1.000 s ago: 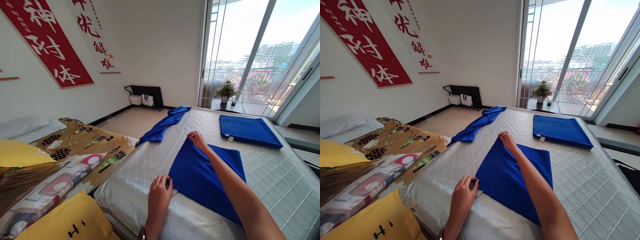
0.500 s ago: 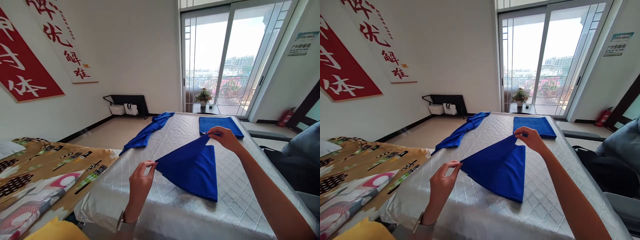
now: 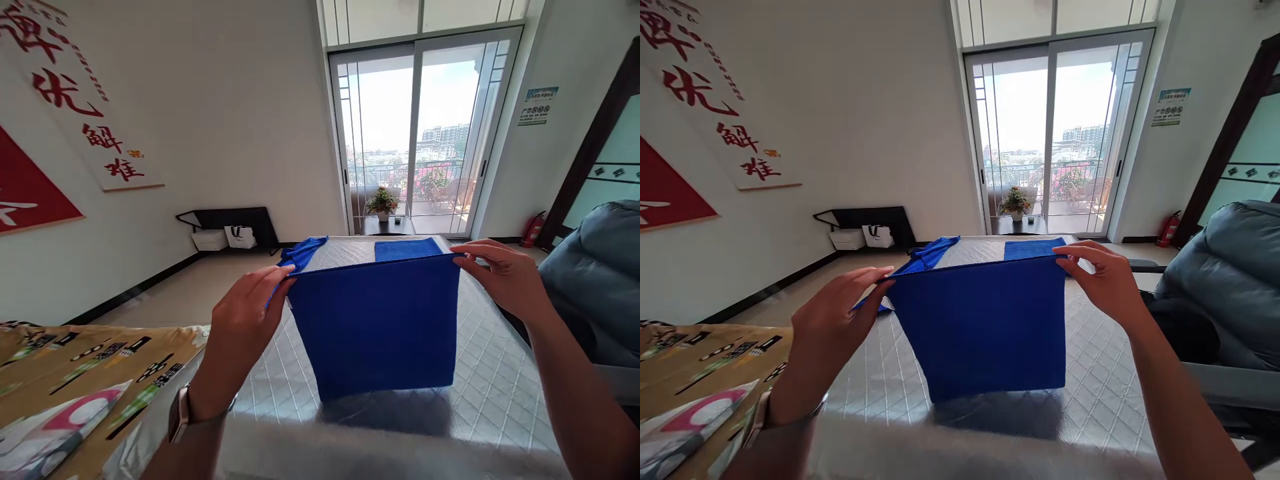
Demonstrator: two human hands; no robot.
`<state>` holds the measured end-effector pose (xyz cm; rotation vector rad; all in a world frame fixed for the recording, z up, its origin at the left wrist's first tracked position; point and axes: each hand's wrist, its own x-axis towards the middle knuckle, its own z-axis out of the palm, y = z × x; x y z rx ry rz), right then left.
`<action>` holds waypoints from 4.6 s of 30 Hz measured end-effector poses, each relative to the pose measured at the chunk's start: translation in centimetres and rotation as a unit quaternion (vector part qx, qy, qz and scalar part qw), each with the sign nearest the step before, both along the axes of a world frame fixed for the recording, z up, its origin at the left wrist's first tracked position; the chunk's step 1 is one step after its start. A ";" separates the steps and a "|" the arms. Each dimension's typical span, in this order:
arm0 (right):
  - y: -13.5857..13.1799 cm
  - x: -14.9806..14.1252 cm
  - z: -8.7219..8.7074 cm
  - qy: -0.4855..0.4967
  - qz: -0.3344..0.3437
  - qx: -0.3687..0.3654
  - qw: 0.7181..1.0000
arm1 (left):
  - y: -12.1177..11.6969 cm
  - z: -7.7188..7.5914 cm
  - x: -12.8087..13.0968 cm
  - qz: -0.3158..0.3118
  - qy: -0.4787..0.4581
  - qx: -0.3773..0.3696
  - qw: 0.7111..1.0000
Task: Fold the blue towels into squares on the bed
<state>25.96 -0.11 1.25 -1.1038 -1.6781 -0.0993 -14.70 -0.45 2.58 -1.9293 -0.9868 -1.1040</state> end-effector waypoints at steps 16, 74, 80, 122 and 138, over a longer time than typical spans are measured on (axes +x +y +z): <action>-0.6 -0.1 2.9 0.165 -0.240 0.137 0.947 | -5.2 0.6 6.8 -0.278 -0.175 -0.248 0.912; -9.0 -4.2 -24.3 -0.098 0.020 -0.107 0.989 | -1.8 -22.0 -6.1 -0.083 -0.241 -0.336 0.907; -11.6 -3.6 -23.3 -0.081 0.021 -0.097 0.992 | -3.8 -21.8 -6.2 -0.100 -0.240 -0.357 0.897; 3.2 -0.2 -16.0 -0.115 0.010 -0.143 0.983 | 11.5 -16.4 -3.8 -0.159 -0.128 -0.372 0.905; -2.9 -2.8 -23.7 -0.181 0.014 -0.245 0.952 | 5.9 -24.2 -6.4 -0.067 0.015 -0.443 0.894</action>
